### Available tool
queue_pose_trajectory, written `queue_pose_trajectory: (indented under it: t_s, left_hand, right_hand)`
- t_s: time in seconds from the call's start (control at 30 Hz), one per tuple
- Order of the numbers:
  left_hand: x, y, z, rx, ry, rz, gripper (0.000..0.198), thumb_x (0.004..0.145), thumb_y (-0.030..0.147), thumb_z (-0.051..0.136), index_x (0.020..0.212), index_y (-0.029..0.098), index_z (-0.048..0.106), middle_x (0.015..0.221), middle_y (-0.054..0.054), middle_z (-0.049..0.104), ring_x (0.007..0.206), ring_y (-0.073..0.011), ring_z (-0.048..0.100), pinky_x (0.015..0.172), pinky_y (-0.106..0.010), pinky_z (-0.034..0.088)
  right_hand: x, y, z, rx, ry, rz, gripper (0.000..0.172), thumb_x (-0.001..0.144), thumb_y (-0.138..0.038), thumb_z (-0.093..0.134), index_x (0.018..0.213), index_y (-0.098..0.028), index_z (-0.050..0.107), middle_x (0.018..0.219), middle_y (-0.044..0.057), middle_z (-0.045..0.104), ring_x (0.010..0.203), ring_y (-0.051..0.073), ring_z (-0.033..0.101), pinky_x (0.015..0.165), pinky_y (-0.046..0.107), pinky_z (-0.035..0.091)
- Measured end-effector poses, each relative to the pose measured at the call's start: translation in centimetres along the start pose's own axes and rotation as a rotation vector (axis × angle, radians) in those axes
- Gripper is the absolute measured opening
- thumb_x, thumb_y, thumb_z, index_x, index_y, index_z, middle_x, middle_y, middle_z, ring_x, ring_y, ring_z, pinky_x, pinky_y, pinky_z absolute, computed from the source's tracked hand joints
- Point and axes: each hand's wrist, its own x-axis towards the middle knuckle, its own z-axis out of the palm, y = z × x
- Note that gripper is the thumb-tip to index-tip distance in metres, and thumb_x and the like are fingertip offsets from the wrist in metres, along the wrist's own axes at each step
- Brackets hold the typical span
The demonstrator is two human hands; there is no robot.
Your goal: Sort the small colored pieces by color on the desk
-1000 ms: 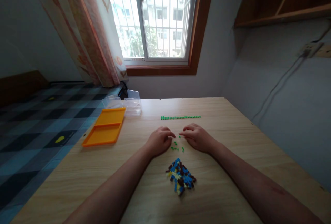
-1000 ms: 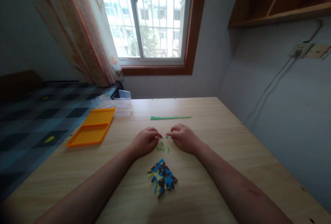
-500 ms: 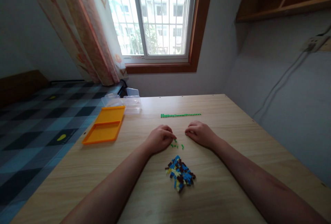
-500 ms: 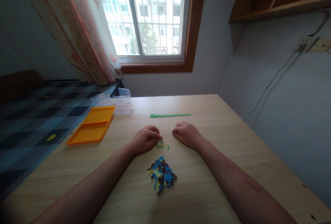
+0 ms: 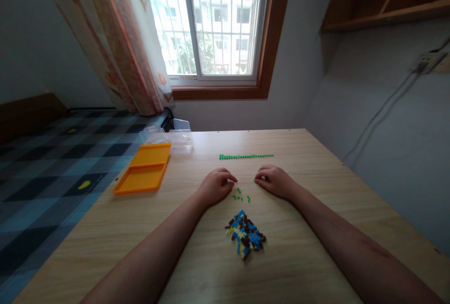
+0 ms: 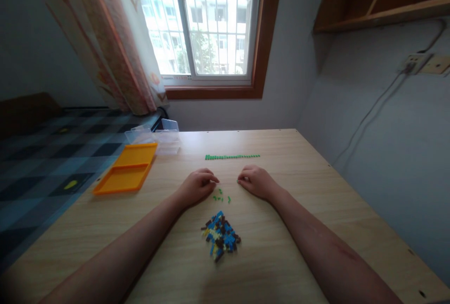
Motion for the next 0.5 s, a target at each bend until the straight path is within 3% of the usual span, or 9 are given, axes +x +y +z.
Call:
queue_pose_trajectory:
  t_s: [0.2,0.4,0.5]
  left_hand:
    - [0.0,0.0,-0.2,-0.021,-0.009,-0.023,0.023,0.078,0.011,0.061,0.089,0.021,0.079,0.088,-0.004,0.068,0.077,-0.0149,0.060,0.076,-0.028,0.049]
    - [0.1,-0.2,0.0,-0.017,0.014,-0.008,0.023,0.079,0.012,0.059,0.088,0.021,0.078,0.085,-0.004,0.068,0.075,-0.0146,0.060,0.072,-0.026,0.047]
    - [0.1,-0.2,0.0,0.011,0.025,-0.009,0.025,0.080,0.012,0.058,0.093,0.021,0.077,0.081,-0.002,0.067,0.072,-0.0144,0.059,0.071,-0.026,0.046]
  right_hand:
    - [-0.6,2.2,-1.1,-0.013,0.029,0.091,0.015,0.088,-0.025,0.060,0.083,-0.021,0.075,0.085,0.005,0.069,0.081,0.018,0.062,0.075,0.029,0.045]
    - [-2.1,7.7,-2.5,-0.197,0.214,0.442,0.021,0.087,-0.034,0.059,0.084,-0.022,0.077,0.088,0.006,0.074,0.083,0.021,0.064,0.075,0.030,0.046]
    - [-1.9,9.3,-2.3,-0.259,0.265,0.529,0.024,0.088,-0.035,0.059,0.088,-0.022,0.078,0.093,0.007,0.076,0.087,0.023,0.066,0.076,0.031,0.046]
